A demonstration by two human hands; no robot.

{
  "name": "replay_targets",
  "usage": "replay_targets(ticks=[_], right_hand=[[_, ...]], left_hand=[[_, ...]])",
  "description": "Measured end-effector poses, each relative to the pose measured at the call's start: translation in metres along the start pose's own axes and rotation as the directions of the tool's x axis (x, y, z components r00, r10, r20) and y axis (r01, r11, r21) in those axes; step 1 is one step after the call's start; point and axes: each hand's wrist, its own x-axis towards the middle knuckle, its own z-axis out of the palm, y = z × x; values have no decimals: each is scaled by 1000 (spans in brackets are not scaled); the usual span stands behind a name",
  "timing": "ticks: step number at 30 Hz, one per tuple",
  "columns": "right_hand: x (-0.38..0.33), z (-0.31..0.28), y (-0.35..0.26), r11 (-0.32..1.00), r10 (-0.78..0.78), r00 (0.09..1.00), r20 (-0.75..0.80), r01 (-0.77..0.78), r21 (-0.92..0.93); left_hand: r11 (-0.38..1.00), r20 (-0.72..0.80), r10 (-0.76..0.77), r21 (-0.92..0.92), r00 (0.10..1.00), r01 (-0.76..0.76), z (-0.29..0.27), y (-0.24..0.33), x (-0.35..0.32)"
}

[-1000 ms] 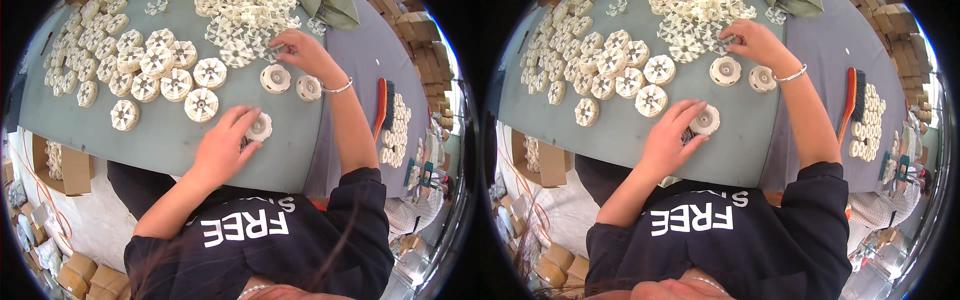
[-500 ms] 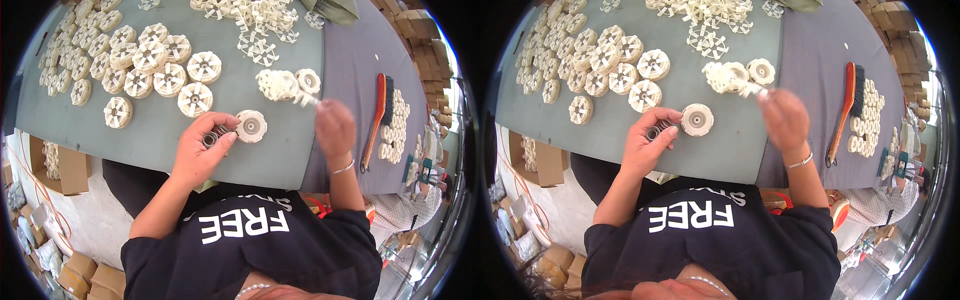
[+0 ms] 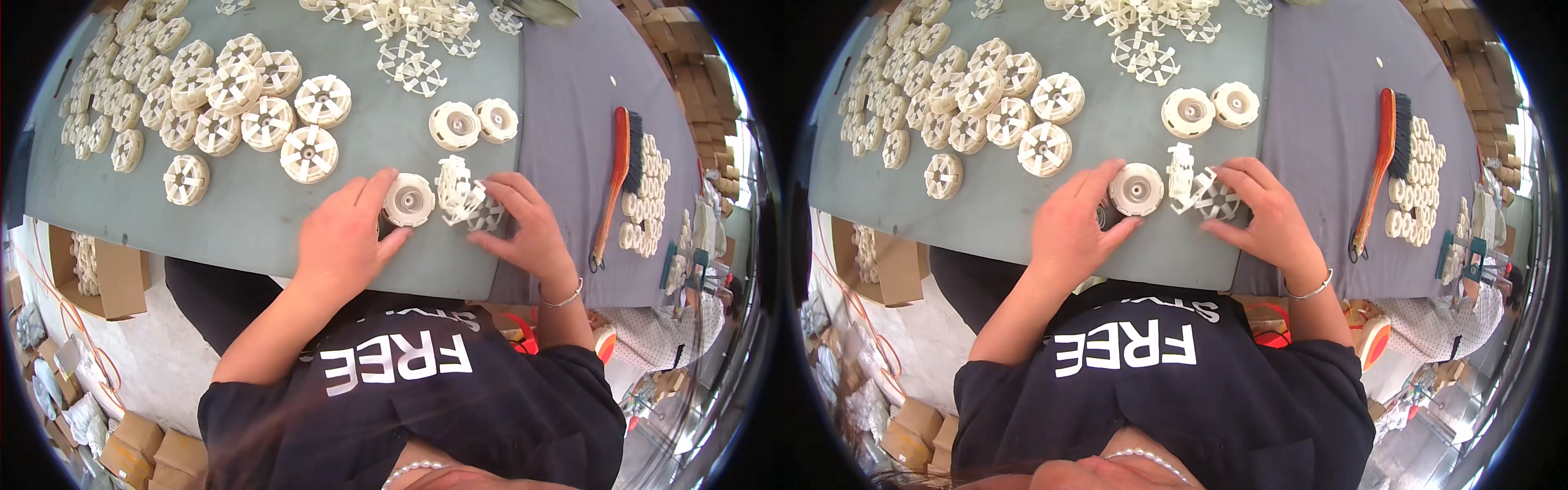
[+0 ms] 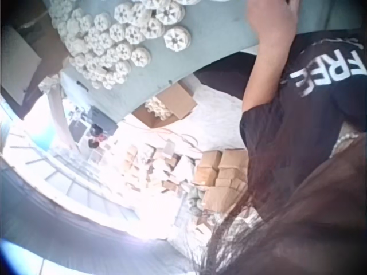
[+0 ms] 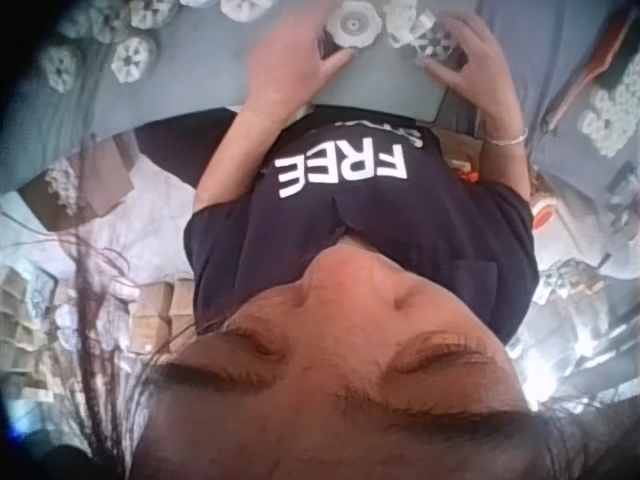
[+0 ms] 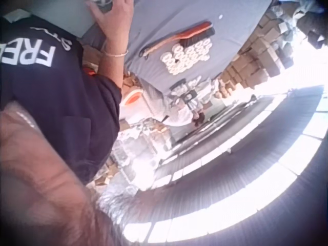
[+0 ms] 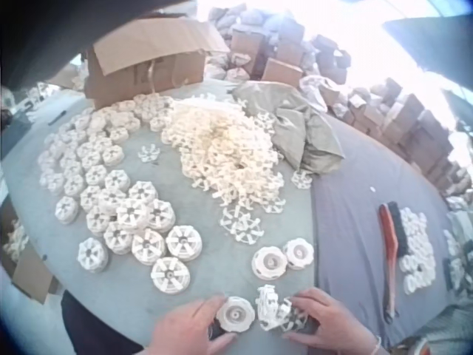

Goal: The person assembles small white plastic components by hand on a table. They pick up a base piece, insert a metal spring, and then fit a cross-shaped plastic piece into the center. The person repeats this process for multiple units, placing the finished assemblies in a pile on the table.

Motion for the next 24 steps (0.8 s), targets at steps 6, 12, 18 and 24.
replay_targets(ticks=[6, 12, 18, 24], right_hand=[[2, -18, 14, 984, 180, 938, -296, -172, 54], [11, -16, 8, 991, 81, 903, -421, -117, -59], [12, -21, 4, 985, 139, 895, -424, -169, -32], [0, -50, 1, 964, 190, 963, -190, -220, -149]], left_hand=[[996, 73, 6, -94, 997, 1, -10, -12, -9], [995, 103, -1, -97, 995, 11, -18, -8, -10], [993, 56, -54, -106, 997, 60, -9, -8, -11], [983, 61, -15, -183, 998, 26, -14, -9, -12]])
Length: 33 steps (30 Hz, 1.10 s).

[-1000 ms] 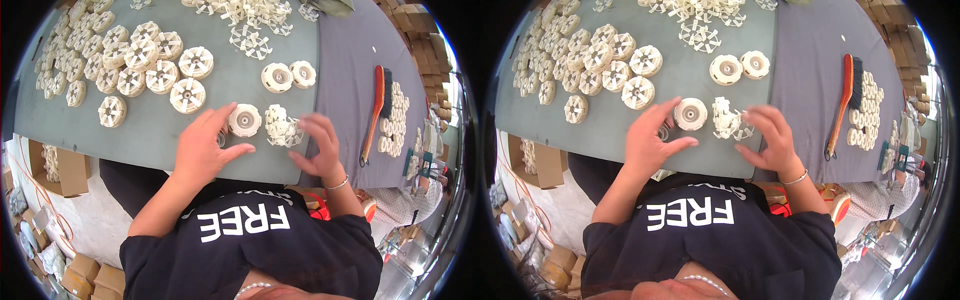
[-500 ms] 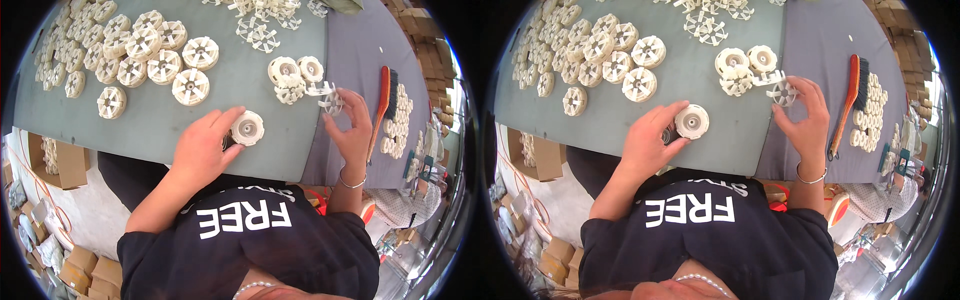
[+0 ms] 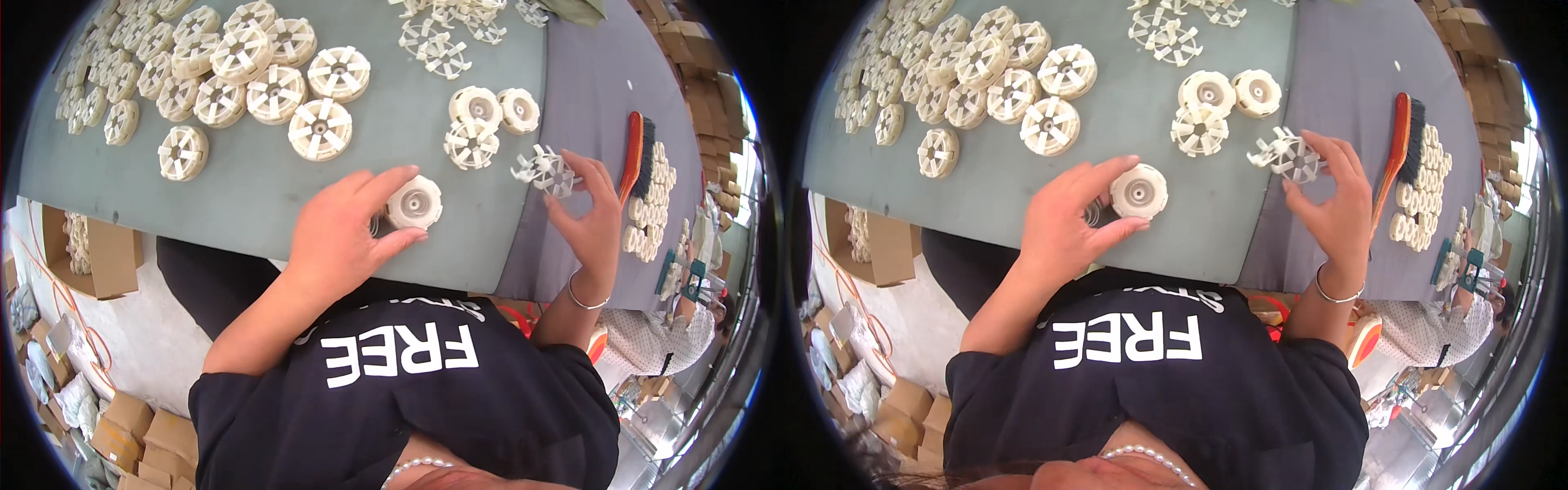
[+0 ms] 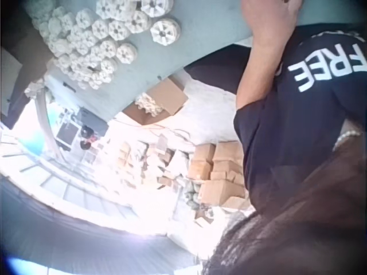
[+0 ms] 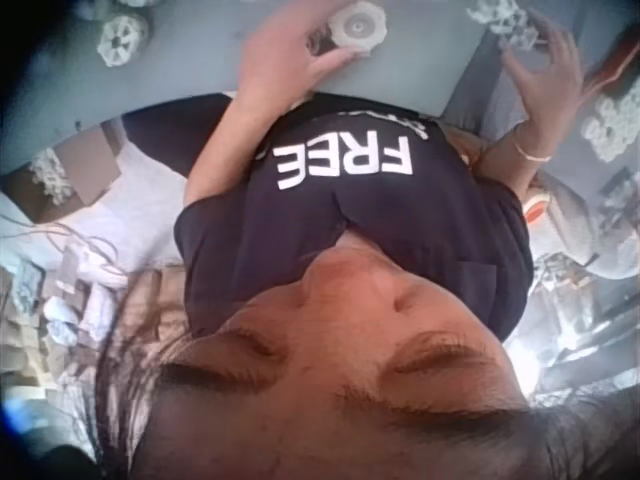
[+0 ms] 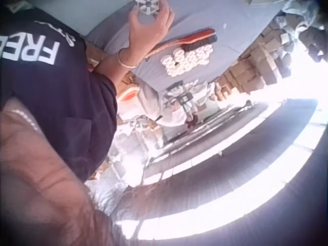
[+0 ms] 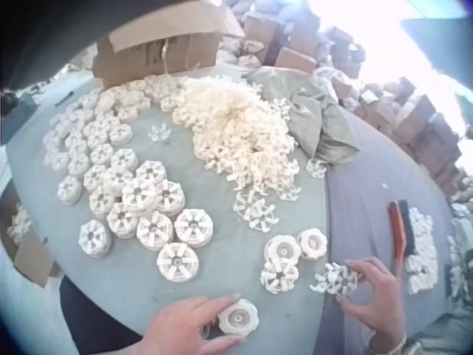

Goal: The person assembles small white plastic components by hand on a table. They pick up a base piece, insert a metal spring, and then fit a cross-shaped plastic piece into the center. The person repeats this process for multiple units, placing the finished assemblies in a pile on the table.

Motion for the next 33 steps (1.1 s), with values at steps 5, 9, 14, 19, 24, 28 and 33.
replay_targets(ticks=[5, 9, 14, 19, 24, 28, 33], right_hand=[[-2, 13, -2, 958, 27, 995, -94, 1, 288], [-2, 9, -3, 976, -2, 999, -43, 12, 216], [3, -3, -21, 991, -56, 998, -27, 59, 117], [5, 20, -45, 938, -279, 952, -127, 298, 175], [9, 40, -72, 871, -332, 933, -141, 361, 332], [12, 52, -69, 837, -316, 945, -83, 319, 445], [12, 62, -77, 742, -378, 922, -89, 359, 567]], left_hand=[[994, -34, -9, -112, 999, 5, 1, -1, -1], [997, -22, -27, -79, 999, 25, -3, 0, -2], [986, -57, -1, -167, 998, -9, -4, -4, -1], [940, -123, 1, -337, 992, -43, -8, 23, 4], [863, -35, 62, -499, 997, -71, -4, 28, 18], [862, -191, 57, -486, 980, -145, 4, 18, 12], [658, -21, -284, -732, 958, 179, -12, 10, 14]])
